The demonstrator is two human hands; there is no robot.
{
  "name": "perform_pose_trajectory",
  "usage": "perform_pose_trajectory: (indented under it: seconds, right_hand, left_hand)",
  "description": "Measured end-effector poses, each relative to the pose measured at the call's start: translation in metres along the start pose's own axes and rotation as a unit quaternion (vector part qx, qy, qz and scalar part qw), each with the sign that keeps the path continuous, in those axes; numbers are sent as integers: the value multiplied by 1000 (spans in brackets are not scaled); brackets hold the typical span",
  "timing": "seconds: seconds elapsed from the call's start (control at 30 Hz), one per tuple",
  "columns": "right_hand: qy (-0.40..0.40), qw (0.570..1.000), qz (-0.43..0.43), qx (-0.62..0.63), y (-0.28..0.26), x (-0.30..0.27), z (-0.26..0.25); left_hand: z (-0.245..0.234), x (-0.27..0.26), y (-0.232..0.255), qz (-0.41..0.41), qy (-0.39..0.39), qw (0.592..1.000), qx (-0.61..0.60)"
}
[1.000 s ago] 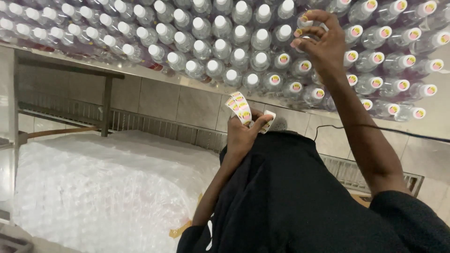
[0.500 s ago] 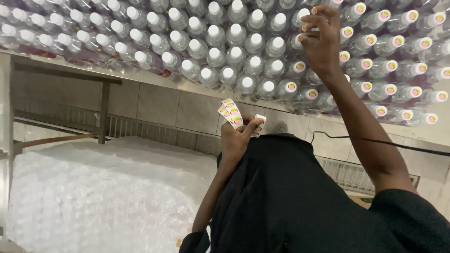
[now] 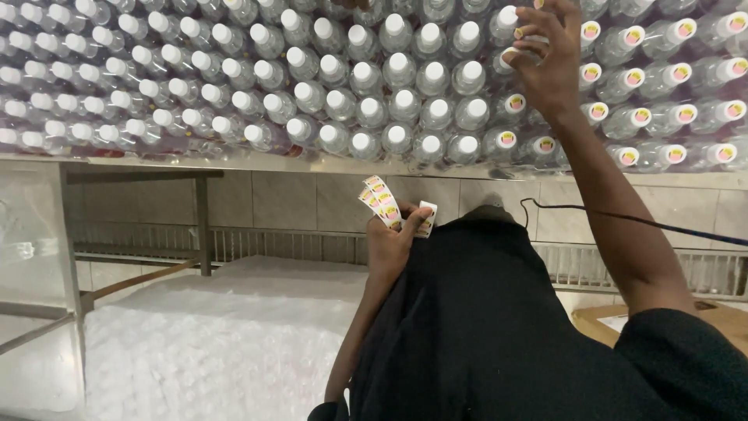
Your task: Applying small circular labels to the caps of water bottles.
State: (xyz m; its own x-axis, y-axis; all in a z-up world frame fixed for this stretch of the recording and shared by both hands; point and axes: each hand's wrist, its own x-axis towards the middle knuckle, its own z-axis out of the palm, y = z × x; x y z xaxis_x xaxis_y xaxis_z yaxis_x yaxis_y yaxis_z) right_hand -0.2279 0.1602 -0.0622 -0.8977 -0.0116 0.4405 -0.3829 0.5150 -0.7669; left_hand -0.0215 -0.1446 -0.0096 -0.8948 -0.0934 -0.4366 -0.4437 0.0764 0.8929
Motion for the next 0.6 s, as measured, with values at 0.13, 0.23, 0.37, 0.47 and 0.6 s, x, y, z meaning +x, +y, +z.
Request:
perform_pose_trajectory:
  seconds: [0.13, 0.23, 0.37, 0.47, 0.6]
  right_hand:
    - [2, 997, 30, 67, 9, 3, 2]
    - [-5, 997, 23, 72, 8, 10, -1]
    - [0, 998, 10, 63, 6, 21, -5]
    - [19, 995, 17, 92, 4, 30, -7]
    - [0, 994, 67, 86, 12, 48, -8]
  left_hand:
    - [-8, 1, -3, 28, -18, 999, 7]
    - [-8, 4, -18, 32, -6, 999, 44]
    - [-1, 3, -10, -3, 14, 1000, 7]
    - [-4, -2, -5, -16, 35, 999, 16]
    - [3, 3, 0, -25, 61, 998, 10]
